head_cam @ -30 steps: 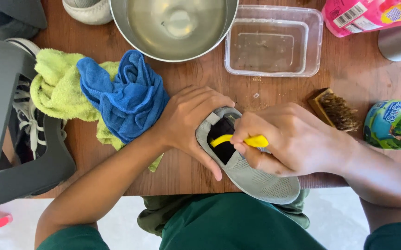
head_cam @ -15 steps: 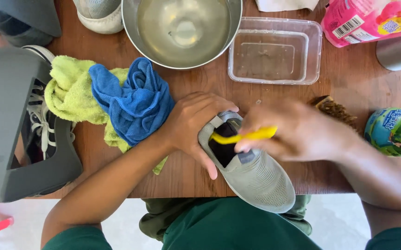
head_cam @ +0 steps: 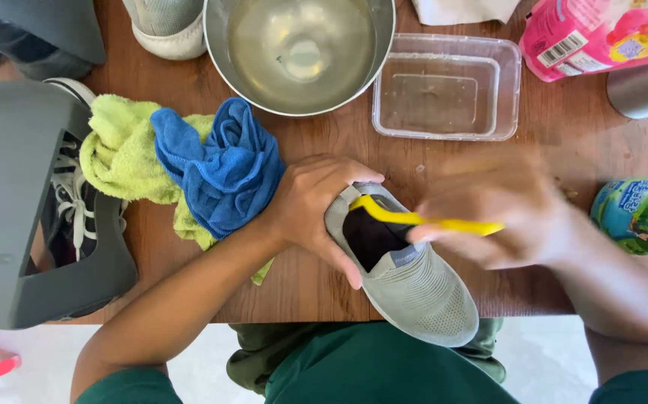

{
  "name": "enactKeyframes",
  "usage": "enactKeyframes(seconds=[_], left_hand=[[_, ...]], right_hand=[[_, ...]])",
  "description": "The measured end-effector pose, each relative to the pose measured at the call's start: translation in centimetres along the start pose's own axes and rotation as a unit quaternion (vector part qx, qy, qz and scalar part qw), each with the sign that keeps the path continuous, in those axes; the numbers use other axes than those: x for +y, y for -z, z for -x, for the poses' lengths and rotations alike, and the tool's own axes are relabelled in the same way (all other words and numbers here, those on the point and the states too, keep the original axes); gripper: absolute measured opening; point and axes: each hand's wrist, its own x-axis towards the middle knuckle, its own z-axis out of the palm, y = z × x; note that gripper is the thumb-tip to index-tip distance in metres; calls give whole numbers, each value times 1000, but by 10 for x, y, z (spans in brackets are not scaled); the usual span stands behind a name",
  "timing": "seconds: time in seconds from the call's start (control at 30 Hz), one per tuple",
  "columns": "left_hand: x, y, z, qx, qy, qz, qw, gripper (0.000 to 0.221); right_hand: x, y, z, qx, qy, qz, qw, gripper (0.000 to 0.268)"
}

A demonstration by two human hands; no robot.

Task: Final polishing and wiping of a sneaker using a brush and a cloth at a repair bench.

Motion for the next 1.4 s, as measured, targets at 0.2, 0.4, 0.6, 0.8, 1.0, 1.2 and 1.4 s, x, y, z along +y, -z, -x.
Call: enactKeyframes(seconds=[0.2, 0.4, 0.6, 0.8, 1.0, 1.2, 1.4], left_hand=[[4, -2, 2, 37, -9, -32, 999, 105], [6, -4, 4, 56, -1, -43, 998, 102], [13, -6, 2, 64, 26, -58, 996, 99], [10, -7, 4, 57, 36, -59, 996, 100], [11, -6, 3, 39, 52, -59, 996, 100], [16, -9, 0, 52, 63, -69, 994, 103], [25, -5, -7, 54, 33, -121, 991, 108]], right_hand=[[4, -15, 17, -6, 35, 63, 997, 20], [-4, -31, 4, -39, 18, 25, 999, 21], [-8, 14, 15, 23, -95, 43, 994, 9], [-13, 5, -1, 13, -104, 107, 989, 33], [-7, -13, -7, -66, -70, 40, 995, 15], [6, -13, 15, -3, -117, -32, 993, 16], [-15, 17, 0, -10, -173, 130, 976, 33]])
